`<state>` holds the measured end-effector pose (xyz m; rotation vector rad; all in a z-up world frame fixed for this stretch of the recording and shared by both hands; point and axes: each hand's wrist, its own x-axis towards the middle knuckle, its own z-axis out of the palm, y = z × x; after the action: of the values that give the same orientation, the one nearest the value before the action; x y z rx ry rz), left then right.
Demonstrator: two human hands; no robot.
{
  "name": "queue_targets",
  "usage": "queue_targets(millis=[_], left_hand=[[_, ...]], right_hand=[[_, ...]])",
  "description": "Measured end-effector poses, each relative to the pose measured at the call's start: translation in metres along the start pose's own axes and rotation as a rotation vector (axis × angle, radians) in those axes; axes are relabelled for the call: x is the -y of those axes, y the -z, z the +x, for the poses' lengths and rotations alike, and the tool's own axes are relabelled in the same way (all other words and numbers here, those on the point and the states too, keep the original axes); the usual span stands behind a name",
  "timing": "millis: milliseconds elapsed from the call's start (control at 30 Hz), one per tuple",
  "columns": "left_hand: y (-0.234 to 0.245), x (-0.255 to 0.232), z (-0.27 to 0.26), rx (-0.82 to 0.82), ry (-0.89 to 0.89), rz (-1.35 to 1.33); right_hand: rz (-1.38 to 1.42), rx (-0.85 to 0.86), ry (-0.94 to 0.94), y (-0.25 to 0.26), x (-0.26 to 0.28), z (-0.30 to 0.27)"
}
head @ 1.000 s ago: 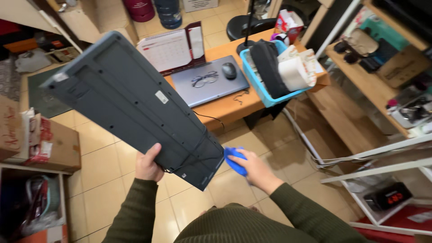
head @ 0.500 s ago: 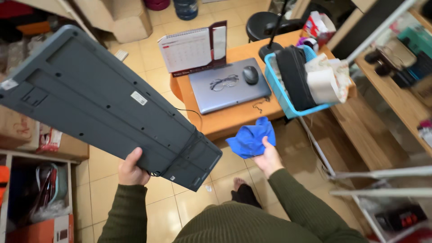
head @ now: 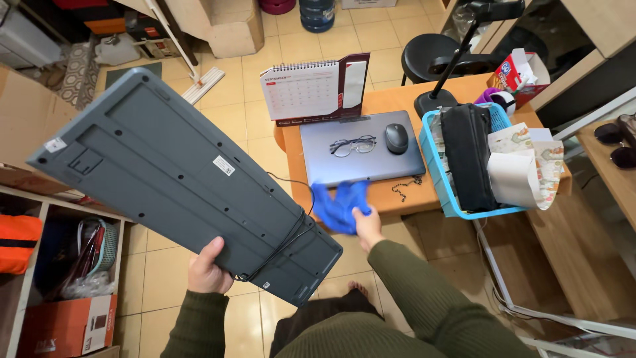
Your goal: The person wipes a black box and a keyboard with a blue cloth, then cleans a wooden shelf. The person rinses the cloth in a toilet and wrings it out before returning to the room.
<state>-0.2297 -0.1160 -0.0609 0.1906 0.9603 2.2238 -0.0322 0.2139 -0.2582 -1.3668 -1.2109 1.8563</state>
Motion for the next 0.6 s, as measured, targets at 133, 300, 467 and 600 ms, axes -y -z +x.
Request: queue_targets(millis=[133,300,467,600], left_hand=[[0.004,-0.002,-0.011,-0.039,-0.003,0.04],[0.018,-0.009,-0.023,-0.061,-0.009,0.045],[0.024,-0.015,-0.034,-0.066,0.002,0.016],[0.023,-0.012,-0.04,-0.082,-0.034,0.029]], right_hand=[[-0.278,0.382,-0.14,0.026,-0.001,-0.064],[-0.212,0.626,-0.047,0.014,0.06,-0.105],[0.524,0.285,-0.057,-0.029,0.095,-0.051],[0.248,-0.154,-0.43,-0.046,0.068,-0.013]])
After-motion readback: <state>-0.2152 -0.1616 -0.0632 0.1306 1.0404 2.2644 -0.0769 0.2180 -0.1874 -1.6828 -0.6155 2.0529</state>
